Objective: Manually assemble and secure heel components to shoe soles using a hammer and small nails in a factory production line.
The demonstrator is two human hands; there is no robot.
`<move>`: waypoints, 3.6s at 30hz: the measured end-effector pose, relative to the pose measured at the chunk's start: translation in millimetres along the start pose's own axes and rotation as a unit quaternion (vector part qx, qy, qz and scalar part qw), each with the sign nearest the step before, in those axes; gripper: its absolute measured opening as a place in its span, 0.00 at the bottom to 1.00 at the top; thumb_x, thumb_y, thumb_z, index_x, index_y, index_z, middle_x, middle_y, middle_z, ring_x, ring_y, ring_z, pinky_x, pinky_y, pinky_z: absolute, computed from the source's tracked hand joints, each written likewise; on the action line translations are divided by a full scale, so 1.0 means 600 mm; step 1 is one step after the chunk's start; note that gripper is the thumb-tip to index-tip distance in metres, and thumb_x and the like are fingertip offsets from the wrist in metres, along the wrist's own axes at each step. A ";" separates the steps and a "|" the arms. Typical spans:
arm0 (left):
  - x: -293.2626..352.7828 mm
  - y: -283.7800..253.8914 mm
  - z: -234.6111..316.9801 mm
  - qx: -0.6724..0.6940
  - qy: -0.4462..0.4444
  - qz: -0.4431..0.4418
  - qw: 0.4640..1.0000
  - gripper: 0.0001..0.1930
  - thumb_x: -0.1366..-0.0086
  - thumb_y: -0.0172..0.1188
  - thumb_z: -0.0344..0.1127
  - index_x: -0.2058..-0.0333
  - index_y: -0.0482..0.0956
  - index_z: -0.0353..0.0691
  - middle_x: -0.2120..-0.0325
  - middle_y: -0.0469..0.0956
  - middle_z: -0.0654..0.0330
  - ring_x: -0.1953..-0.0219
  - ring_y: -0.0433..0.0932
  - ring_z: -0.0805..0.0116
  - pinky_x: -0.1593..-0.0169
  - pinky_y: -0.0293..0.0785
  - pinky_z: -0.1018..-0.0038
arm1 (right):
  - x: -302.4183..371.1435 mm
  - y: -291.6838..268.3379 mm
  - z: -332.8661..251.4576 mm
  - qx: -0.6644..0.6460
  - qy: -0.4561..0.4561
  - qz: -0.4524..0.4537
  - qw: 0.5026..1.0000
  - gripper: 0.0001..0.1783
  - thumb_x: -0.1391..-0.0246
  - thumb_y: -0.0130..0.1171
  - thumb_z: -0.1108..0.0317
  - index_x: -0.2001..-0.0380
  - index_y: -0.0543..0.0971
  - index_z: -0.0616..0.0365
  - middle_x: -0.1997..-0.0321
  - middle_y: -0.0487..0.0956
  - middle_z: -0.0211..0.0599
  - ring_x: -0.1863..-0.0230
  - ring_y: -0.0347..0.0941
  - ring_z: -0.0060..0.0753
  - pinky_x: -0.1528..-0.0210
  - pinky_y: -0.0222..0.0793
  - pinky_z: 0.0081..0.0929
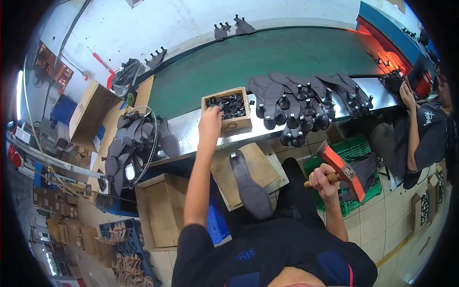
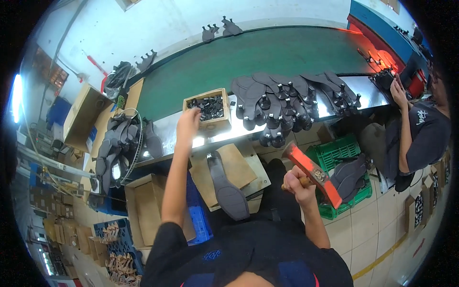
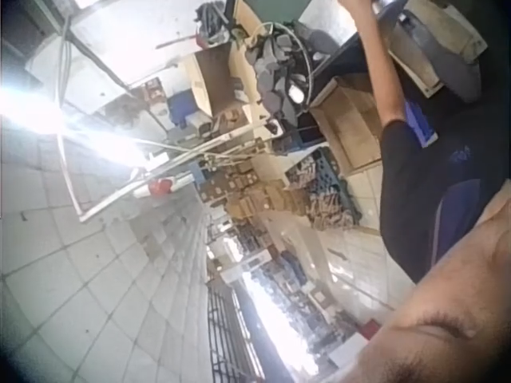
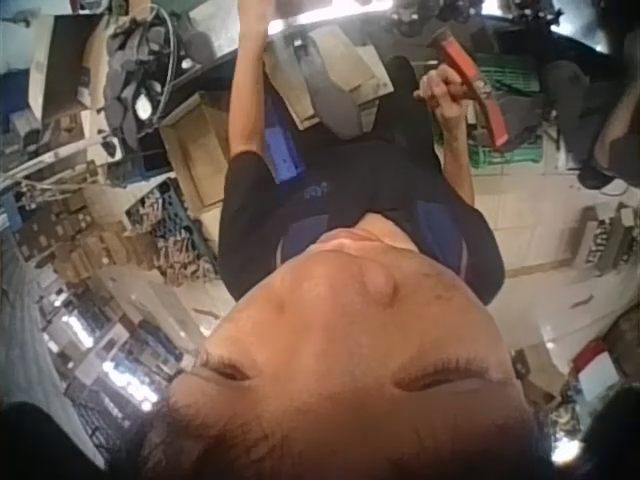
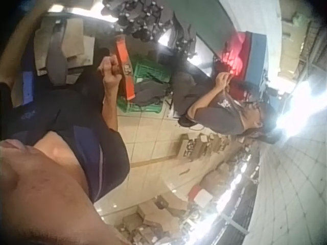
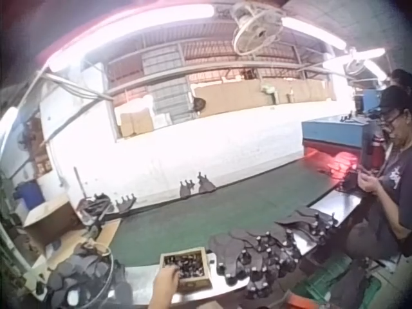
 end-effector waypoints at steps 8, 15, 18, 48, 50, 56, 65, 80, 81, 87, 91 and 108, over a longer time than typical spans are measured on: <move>-0.083 0.089 -0.029 -0.053 0.049 -0.152 0.986 0.06 0.45 0.66 0.32 0.70 0.86 0.38 0.73 0.82 0.47 0.67 0.82 0.48 0.59 0.78 0.58 | -0.001 -0.028 0.014 0.105 0.007 0.065 0.992 0.17 0.37 0.56 0.70 0.81 0.66 0.54 0.86 0.65 0.22 0.86 0.59 0.13 0.84 0.52 0.18; -0.016 -0.008 -0.026 0.272 -0.136 0.005 0.953 0.11 0.38 0.65 0.35 0.67 0.85 0.30 0.78 0.83 0.59 0.76 0.80 0.77 0.74 0.73 0.77 | -0.054 0.007 0.004 0.132 0.053 0.048 0.989 0.14 0.37 0.58 0.65 0.77 0.73 0.56 0.84 0.69 0.23 0.87 0.60 0.13 0.85 0.53 0.18; 0.052 -0.073 0.089 0.479 -0.136 0.077 0.864 0.09 0.34 0.61 0.30 0.60 0.84 0.30 0.71 0.83 0.59 0.75 0.81 0.75 0.75 0.71 0.82 | -0.098 0.043 0.003 0.115 0.057 0.029 0.991 0.10 0.37 0.58 0.66 0.69 0.77 0.62 0.80 0.74 0.31 0.87 0.59 0.11 0.86 0.52 0.13; 0.243 -0.025 0.055 0.207 -0.014 -0.003 0.978 0.18 0.44 0.70 0.43 0.59 0.82 0.39 0.58 0.83 0.58 0.49 0.78 0.62 0.37 0.54 0.54 | -0.196 0.197 0.147 0.223 0.037 -0.225 0.948 0.15 0.47 0.65 0.76 0.55 0.79 0.68 0.58 0.81 0.36 0.56 0.78 0.24 0.52 0.74 0.25; 0.257 -0.025 0.054 0.198 -0.027 -0.004 0.980 0.17 0.45 0.70 0.43 0.61 0.82 0.39 0.59 0.83 0.58 0.51 0.78 0.62 0.37 0.55 0.55 | -0.195 0.204 0.162 0.239 0.033 -0.251 0.938 0.16 0.47 0.65 0.75 0.55 0.79 0.68 0.58 0.81 0.36 0.56 0.78 0.25 0.53 0.74 0.25; 0.298 -0.030 0.045 0.208 -0.074 0.066 0.973 0.13 0.48 0.72 0.37 0.66 0.83 0.38 0.65 0.84 0.58 0.56 0.79 0.60 0.43 0.64 0.64 | -0.171 0.228 0.166 0.246 0.066 -0.293 0.922 0.11 0.47 0.64 0.75 0.61 0.81 0.69 0.56 0.82 0.41 0.56 0.79 0.29 0.52 0.75 0.28; 0.305 -0.028 0.035 0.337 -0.141 0.044 0.930 0.13 0.50 0.72 0.30 0.64 0.84 0.35 0.67 0.84 0.55 0.64 0.83 0.62 0.56 0.75 0.70 | -0.157 0.253 0.127 0.335 -0.089 -0.319 0.882 0.15 0.52 0.65 0.73 0.59 0.80 0.63 0.57 0.79 0.47 0.57 0.76 0.49 0.54 0.71 0.36; 0.282 -0.025 0.038 0.419 -0.079 -0.026 0.904 0.14 0.46 0.68 0.26 0.59 0.85 0.33 0.65 0.85 0.56 0.62 0.81 0.70 0.54 0.75 0.75 | -0.053 0.252 -0.002 0.426 0.002 -0.190 0.885 0.18 0.35 0.52 0.71 0.45 0.69 0.68 0.60 0.78 0.58 0.59 0.78 0.56 0.59 0.73 0.37; 0.281 -0.025 0.038 0.419 -0.096 -0.022 0.902 0.14 0.47 0.68 0.26 0.59 0.84 0.32 0.65 0.85 0.56 0.61 0.81 0.71 0.53 0.75 0.75 | -0.052 0.252 0.013 0.456 0.015 -0.209 0.865 0.19 0.36 0.52 0.71 0.44 0.69 0.68 0.58 0.78 0.60 0.57 0.78 0.58 0.58 0.73 0.39; 0.303 -0.023 0.037 0.278 -0.066 -0.091 0.954 0.36 0.45 0.70 0.39 0.39 0.67 0.33 0.55 0.83 0.56 0.45 0.76 0.62 0.37 0.60 0.61 | -0.019 0.296 -0.110 0.439 -0.151 -0.219 0.858 0.21 0.42 0.55 0.79 0.45 0.70 0.71 0.52 0.77 0.60 0.54 0.78 0.60 0.55 0.75 0.41; 0.304 -0.018 0.051 0.172 -0.060 -0.097 0.979 0.62 0.46 0.70 0.52 0.29 0.30 0.34 0.45 0.78 0.59 0.30 0.58 0.60 0.29 0.23 0.47 | -0.035 0.256 0.029 0.542 0.001 -0.222 0.810 0.16 0.40 0.54 0.75 0.49 0.71 0.66 0.59 0.78 0.60 0.60 0.79 0.60 0.59 0.76 0.40; 0.355 -0.079 0.147 0.406 0.032 -0.130 0.904 0.11 0.39 0.64 0.35 0.60 0.83 0.36 0.61 0.83 0.54 0.56 0.81 0.56 0.53 0.73 0.67 | -0.090 0.223 0.000 0.545 -0.128 -0.209 0.802 0.21 0.40 0.56 0.71 0.43 0.71 0.60 0.64 0.78 0.49 0.65 0.78 0.54 0.65 0.73 0.41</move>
Point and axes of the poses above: each hand's wrist, its own x-axis away from the middle knuckle, its own y-axis out of the palm, z = x × y, the point moved 7 cm from there along -x, towards the middle knuckle
